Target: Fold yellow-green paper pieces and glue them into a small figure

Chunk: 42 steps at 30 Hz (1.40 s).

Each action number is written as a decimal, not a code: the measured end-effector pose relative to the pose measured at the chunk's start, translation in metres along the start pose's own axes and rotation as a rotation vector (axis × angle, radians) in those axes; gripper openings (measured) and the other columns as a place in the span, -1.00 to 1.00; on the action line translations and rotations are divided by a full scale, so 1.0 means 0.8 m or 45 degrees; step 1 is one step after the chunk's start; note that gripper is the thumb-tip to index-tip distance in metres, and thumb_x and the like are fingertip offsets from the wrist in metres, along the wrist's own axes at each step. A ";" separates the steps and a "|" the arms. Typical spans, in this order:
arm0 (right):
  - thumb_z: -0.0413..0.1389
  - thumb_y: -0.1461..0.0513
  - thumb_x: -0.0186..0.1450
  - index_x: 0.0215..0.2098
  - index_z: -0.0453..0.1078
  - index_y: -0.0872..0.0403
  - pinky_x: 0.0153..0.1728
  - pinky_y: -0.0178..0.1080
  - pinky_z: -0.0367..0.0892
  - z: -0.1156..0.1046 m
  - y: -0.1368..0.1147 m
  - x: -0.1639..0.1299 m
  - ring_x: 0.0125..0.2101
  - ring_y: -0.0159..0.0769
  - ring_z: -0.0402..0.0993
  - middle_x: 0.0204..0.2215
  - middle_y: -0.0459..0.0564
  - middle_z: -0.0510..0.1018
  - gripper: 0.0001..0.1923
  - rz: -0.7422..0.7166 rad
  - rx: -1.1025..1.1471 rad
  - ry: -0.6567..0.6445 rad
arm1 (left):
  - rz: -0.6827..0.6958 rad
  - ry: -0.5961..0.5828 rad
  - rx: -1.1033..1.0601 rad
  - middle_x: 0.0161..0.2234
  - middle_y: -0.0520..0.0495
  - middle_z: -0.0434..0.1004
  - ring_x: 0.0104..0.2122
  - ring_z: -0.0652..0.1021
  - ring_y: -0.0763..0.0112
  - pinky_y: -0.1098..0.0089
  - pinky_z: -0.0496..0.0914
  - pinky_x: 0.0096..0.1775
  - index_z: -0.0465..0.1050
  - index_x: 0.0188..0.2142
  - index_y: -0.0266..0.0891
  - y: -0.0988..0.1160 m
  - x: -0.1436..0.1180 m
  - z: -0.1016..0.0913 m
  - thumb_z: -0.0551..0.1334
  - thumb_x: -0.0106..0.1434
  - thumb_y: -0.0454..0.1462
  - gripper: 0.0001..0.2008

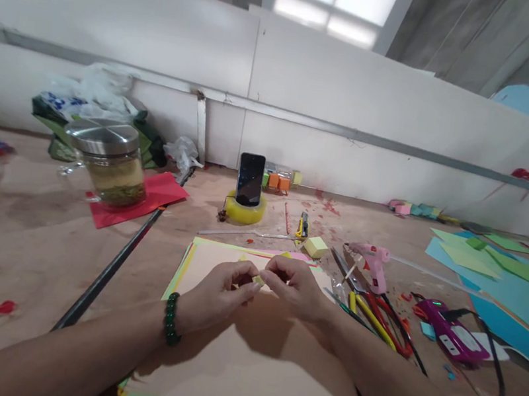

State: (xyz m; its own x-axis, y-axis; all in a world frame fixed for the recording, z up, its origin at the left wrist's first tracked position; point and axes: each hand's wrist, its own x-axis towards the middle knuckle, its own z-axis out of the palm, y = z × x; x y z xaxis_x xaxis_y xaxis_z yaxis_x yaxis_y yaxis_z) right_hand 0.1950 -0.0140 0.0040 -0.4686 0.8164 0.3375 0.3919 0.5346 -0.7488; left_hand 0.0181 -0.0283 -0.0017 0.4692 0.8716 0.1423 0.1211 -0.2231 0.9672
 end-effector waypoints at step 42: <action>0.16 0.13 0.23 -0.47 0.39 0.12 -0.50 -0.37 0.24 -0.014 -0.004 0.002 -0.53 -0.44 0.34 -0.52 -0.09 0.44 -0.78 0.023 0.169 -0.174 | -0.019 0.021 0.260 -0.58 0.04 0.33 -0.57 0.37 0.45 0.45 0.28 -0.50 0.25 -0.55 -0.20 0.003 -0.009 0.005 0.01 0.24 -0.18 -0.73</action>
State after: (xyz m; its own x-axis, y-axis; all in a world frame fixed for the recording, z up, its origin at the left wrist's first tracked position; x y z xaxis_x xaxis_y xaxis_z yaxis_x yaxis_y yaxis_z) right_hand 0.2021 -0.0115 0.0134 -0.5694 0.7832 0.2497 0.2972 0.4793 -0.8258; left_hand 0.0188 -0.0370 -0.0016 0.4519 0.8820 0.1336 0.3037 -0.2929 0.9066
